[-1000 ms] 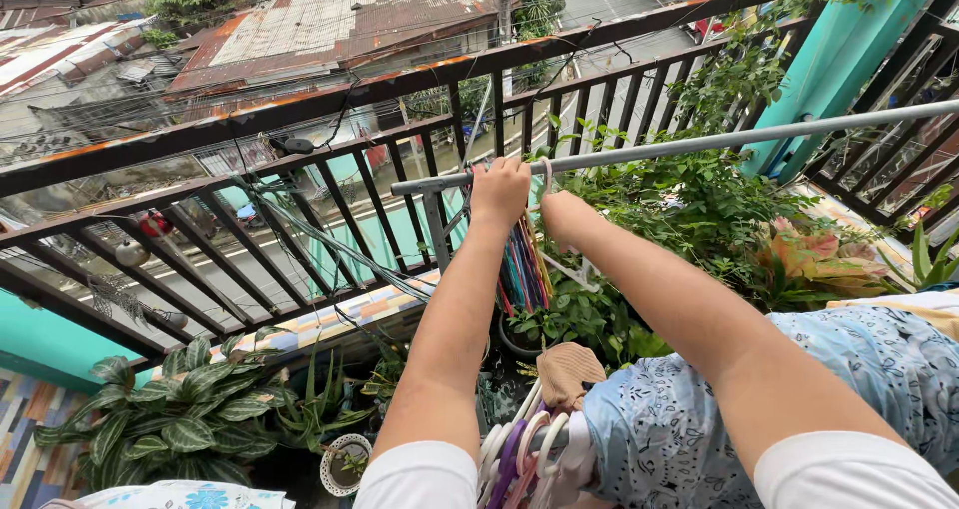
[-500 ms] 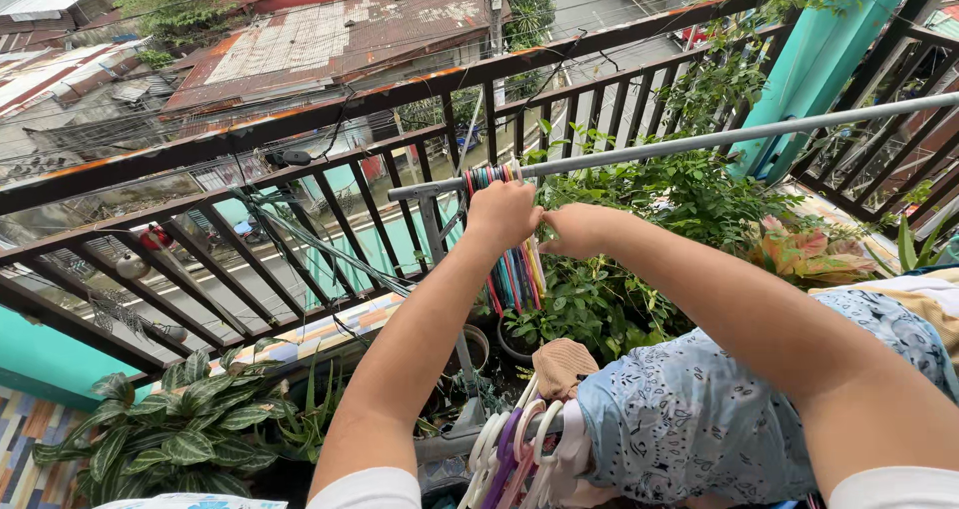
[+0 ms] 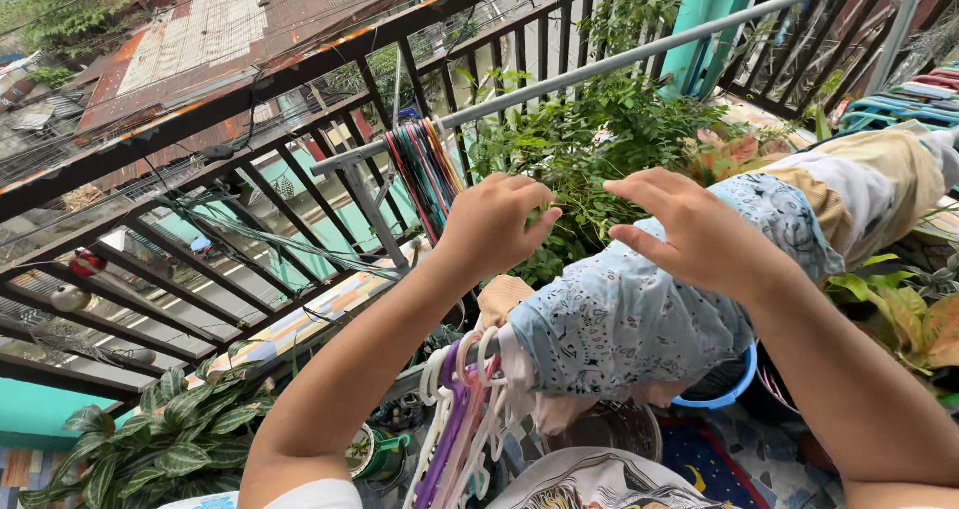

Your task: The person organizes and hangs laundry on a rack on a balcony, using clothes hangers to secure various garments onto the horizontal bar of the rack.

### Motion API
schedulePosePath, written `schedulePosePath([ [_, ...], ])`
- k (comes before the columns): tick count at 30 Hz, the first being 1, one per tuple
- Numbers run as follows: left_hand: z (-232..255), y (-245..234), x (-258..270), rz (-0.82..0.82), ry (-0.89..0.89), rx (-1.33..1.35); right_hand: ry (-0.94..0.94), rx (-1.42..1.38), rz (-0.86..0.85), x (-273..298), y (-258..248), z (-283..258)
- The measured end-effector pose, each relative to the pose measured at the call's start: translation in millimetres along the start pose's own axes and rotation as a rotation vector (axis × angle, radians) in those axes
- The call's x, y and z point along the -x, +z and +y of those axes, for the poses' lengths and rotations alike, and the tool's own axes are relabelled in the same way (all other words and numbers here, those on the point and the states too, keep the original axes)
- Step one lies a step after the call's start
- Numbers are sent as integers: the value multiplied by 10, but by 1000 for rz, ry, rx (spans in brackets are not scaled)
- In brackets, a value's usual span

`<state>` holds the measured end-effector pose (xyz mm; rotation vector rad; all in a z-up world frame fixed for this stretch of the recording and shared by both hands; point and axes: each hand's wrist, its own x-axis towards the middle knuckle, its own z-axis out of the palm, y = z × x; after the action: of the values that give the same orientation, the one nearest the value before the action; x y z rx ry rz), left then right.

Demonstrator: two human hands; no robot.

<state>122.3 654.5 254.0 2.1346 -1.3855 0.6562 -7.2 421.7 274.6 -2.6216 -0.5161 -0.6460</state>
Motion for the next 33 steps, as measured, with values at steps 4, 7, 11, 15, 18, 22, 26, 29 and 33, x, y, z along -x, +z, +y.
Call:
schedulePosePath([
  [4,508,32,-115,-11,61,-11,68,-21,121,637,-197,-49],
  [7,924,202,-228,-25,114,-14,124,-64,154,1145,-327,29],
  [11,1623,565,-370,-62,148,12,241,-83,186,1912,-590,128],
  [15,2319,969,-439,-146,154,120,347,-16,195,2698,-882,181],
  [18,2790,1309,-393,-116,178,226,442,-8,221,3248,-1083,169],
  [22,3289,1731,-358,-122,92,439,535,52,269,3839,-1372,154],
  [26,3685,2231,-348,-147,18,608,676,98,319,4331,-1558,205],
  [29,3921,2599,-335,-154,30,737,761,130,347,4590,-1606,274],
  [33,4075,2919,-406,-236,46,824,843,149,358,4766,-1663,413],
])
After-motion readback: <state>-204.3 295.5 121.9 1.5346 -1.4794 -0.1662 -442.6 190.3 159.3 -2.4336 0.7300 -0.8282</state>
